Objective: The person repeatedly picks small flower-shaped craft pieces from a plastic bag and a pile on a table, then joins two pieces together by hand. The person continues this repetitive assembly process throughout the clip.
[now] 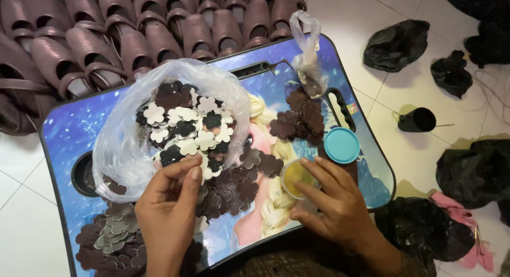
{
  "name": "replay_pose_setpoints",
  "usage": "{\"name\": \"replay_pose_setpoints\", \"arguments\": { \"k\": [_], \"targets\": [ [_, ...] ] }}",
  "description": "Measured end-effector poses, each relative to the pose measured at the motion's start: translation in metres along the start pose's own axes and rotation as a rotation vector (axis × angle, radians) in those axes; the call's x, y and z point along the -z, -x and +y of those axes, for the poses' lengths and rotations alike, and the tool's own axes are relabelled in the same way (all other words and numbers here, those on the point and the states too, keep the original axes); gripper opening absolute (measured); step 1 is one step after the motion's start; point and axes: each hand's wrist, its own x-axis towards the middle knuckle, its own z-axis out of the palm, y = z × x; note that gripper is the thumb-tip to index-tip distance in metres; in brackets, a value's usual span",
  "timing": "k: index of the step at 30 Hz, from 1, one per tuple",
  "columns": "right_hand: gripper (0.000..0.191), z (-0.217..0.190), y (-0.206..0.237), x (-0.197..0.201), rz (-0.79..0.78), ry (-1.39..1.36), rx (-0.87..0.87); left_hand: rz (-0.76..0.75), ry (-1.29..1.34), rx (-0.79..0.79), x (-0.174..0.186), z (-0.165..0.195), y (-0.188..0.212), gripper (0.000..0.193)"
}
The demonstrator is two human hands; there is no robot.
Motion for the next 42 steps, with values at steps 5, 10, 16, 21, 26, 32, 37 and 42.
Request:
{"name": "replay_pose_setpoints", "arguments": {
  "k": [5, 10, 16, 21, 26, 32, 37, 42],
  "targets": [
    [0.058, -0.001, 0.000, -0.008, 0.022, 0.046, 0.000, 0.056, 0.154, -0.031, 0.000, -0.009, 0.011, 0.054],
    [0.056, -0.002, 0.000, -0.005, 0.070, 0.018, -0.009, 0.015, 0.196, 0.133, -0.009, -0.022, 0.026, 0.043],
    [0.046, -0.007, 0.009, 0.005, 0.096, -0.010, -0.042, -0.074, 0.367, 0.297, -0.020, -0.033, 0.038, 0.048],
    [0.038, -0.006, 0.014, 0.003, 0.090, -0.034, -0.044, -0.118, 0.421, 0.310, -0.027, -0.036, 0.043, 0.053],
    [0.036, -0.005, 0.019, 0.000, 0.098, -0.042, -0.045, -0.107, 0.458, 0.295, -0.034, -0.044, 0.049, 0.057],
    [0.030, -0.008, 0.023, 0.003, 0.098, -0.063, -0.038, -0.087, 0.349, 0.242, -0.038, -0.052, 0.055, 0.051],
    [0.027, -0.022, 0.021, 0.012, 0.096, -0.351, -0.055, -0.097, 0.358, 0.316, -0.042, -0.046, 0.060, 0.053],
    [0.034, -0.044, 0.010, 0.001, 0.145, -0.306, -0.011, -0.144, 0.429, 0.366, -0.046, -0.033, 0.069, 0.060]
  ]
}}
